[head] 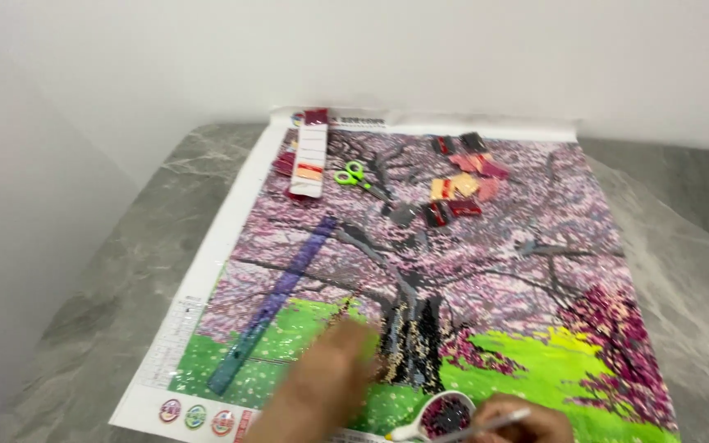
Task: A person is working on a diamond painting project, meticulously placing small colored resin beads onto a pre-printed adhesive canvas using a specialized pen tool.
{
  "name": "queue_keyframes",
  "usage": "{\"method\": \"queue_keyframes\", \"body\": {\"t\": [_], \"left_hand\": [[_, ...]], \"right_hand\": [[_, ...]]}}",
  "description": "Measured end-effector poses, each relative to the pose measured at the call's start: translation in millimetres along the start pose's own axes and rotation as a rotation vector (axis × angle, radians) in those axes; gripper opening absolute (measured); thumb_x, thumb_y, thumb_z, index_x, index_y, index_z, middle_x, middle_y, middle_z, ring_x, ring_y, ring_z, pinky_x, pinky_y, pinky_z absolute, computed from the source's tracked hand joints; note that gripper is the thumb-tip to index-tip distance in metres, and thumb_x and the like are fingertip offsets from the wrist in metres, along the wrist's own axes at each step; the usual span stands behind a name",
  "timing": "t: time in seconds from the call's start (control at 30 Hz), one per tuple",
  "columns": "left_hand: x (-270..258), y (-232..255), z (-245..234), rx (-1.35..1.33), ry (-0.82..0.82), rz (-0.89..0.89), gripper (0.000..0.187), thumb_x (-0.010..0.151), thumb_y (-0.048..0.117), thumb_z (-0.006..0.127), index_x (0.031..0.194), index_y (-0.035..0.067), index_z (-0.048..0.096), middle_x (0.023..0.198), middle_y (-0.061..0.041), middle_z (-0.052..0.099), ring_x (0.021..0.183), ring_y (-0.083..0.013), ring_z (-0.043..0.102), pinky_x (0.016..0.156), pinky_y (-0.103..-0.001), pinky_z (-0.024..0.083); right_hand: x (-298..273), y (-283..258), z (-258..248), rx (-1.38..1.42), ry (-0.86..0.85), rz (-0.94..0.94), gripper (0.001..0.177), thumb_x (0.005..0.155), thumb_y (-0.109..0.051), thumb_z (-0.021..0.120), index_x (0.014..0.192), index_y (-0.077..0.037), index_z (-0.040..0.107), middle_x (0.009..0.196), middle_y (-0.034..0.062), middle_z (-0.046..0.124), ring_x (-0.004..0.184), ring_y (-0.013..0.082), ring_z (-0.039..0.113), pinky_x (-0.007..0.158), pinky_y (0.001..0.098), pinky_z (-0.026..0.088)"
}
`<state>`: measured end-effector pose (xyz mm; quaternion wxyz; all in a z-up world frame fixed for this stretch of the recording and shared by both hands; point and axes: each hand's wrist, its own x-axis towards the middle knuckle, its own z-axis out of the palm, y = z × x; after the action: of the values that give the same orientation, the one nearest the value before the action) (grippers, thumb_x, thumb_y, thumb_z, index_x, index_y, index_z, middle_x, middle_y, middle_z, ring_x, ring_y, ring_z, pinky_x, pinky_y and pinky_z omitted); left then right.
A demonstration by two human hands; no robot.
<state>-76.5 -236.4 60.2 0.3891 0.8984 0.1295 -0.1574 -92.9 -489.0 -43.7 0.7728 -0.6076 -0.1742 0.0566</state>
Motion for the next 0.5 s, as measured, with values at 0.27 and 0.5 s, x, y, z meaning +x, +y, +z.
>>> {"method": "queue_keyframes", "body": {"t": [0.27, 0.5], "left_hand": [[1.2, -12.1, 88.7, 0.289, -0.390, 0.862, 0.023, 0.101, 0.028, 0.053, 0.109, 0.006, 0.059, 0.091, -0.014, 0.055, 0.082, -0.0313, 0.049, 0.064, -0.045, 0.042], [-10.1, 20.8, 40.6, -0.580, -0.169, 0.649, 0.005, 0.090, 0.010, 0.062, 0.092, 0.007, 0.064, 0.075, -0.008, 0.075, 0.067, -0.0140, 0.074, 0.057, -0.024, 0.058]], "right_hand": [[-6.4, -2.9, -13.5, 0.053, 0.098, 0.053, 0.008, 0.074, 0.006, 0.075, 0.078, 0.012, 0.073, 0.069, 0.0226, 0.074, 0.062, 0.0272, 0.071, 0.058, 0.0306, 0.056], [-12.4, 11.7, -25.4, 0.130, 0.133, 0.123, 0.029, 0.072, 0.009, 0.076, 0.099, 0.009, 0.069, 0.077, 0.0252, 0.077, 0.063, 0.0335, 0.079, 0.064, 0.0422, 0.068]]}}
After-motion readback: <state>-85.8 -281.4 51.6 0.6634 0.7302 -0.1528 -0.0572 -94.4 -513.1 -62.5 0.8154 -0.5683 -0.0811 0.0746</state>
